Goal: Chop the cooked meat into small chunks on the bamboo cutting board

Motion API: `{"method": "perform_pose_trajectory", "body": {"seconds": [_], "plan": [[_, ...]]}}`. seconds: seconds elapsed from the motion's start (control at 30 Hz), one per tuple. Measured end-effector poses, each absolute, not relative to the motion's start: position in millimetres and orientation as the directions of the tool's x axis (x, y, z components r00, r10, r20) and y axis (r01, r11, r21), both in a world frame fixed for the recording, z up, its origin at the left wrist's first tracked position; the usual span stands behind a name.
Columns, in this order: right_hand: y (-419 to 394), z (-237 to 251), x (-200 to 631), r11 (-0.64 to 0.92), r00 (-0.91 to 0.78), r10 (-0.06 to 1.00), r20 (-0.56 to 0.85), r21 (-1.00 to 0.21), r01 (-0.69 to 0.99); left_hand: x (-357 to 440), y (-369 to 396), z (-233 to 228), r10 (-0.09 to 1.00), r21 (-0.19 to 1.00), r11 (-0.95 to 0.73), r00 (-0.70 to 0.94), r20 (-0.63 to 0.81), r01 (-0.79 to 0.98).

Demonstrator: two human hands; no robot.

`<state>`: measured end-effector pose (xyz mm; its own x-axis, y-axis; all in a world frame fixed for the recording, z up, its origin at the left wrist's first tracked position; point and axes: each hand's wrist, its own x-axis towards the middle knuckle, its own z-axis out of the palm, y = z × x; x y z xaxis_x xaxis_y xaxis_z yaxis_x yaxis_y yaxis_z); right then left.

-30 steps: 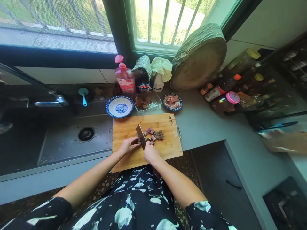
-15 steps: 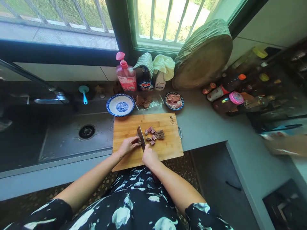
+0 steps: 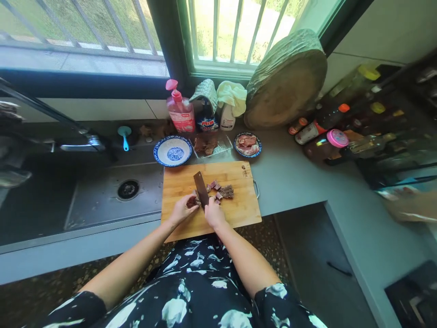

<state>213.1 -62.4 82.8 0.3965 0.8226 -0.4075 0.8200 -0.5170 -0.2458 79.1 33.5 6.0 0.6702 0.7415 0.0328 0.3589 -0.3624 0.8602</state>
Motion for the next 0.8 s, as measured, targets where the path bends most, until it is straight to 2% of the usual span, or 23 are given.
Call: {"method": "perform_pose_trajectory", "body": {"seconds": [0.2,0.37,0.43,0.5,0.57,0.63,0.7,0.8], "plan": [[-84.9,112.0,230.6,-0.562,0.464,0.804,-0.372,-0.22,0.798,88.3,24.2,13.9,0.823,0.874,-0.246,0.567,-0.04,0.42],[-94.0,111.1,231.5,-0.597,0.492,0.774,-0.399,-0.202,0.776,80.6,29.5,28.0,0.886,0.859,0.034,0.382,-0.262,0.511],[-95.8,108.9,228.1,-0.602,0.493,0.765,-0.415,-0.187,0.776,70.5,34.7,31.1,0.88,0.831,0.07,0.359,-0.313,0.552],[-96.7,107.7,224.0,-0.592,0.481,0.766,-0.427,-0.176,0.786,63.9,37.2,34.2,0.906,0.761,-0.063,0.357,-0.229,0.646],[-96.8,107.5,220.4,-0.587,0.478,0.767,-0.429,-0.169,0.791,67.1,34.5,38.8,0.918,0.634,-0.274,0.394,-0.053,0.723],[-97.0,107.7,218.3,-0.596,0.488,0.761,-0.427,-0.163,0.786,82.1,27.1,44.9,0.867,0.522,-0.442,0.496,0.042,0.729],[-97.9,107.7,218.1,-0.602,0.497,0.757,-0.424,-0.157,0.783,104.5,18.9,51.0,0.81,0.459,-0.519,0.587,-0.006,0.721],[-101.4,107.3,220.6,-0.604,0.503,0.756,-0.42,-0.151,0.782,133.4,13.8,55.7,0.812,0.365,-0.485,0.564,-0.149,0.795]]}}
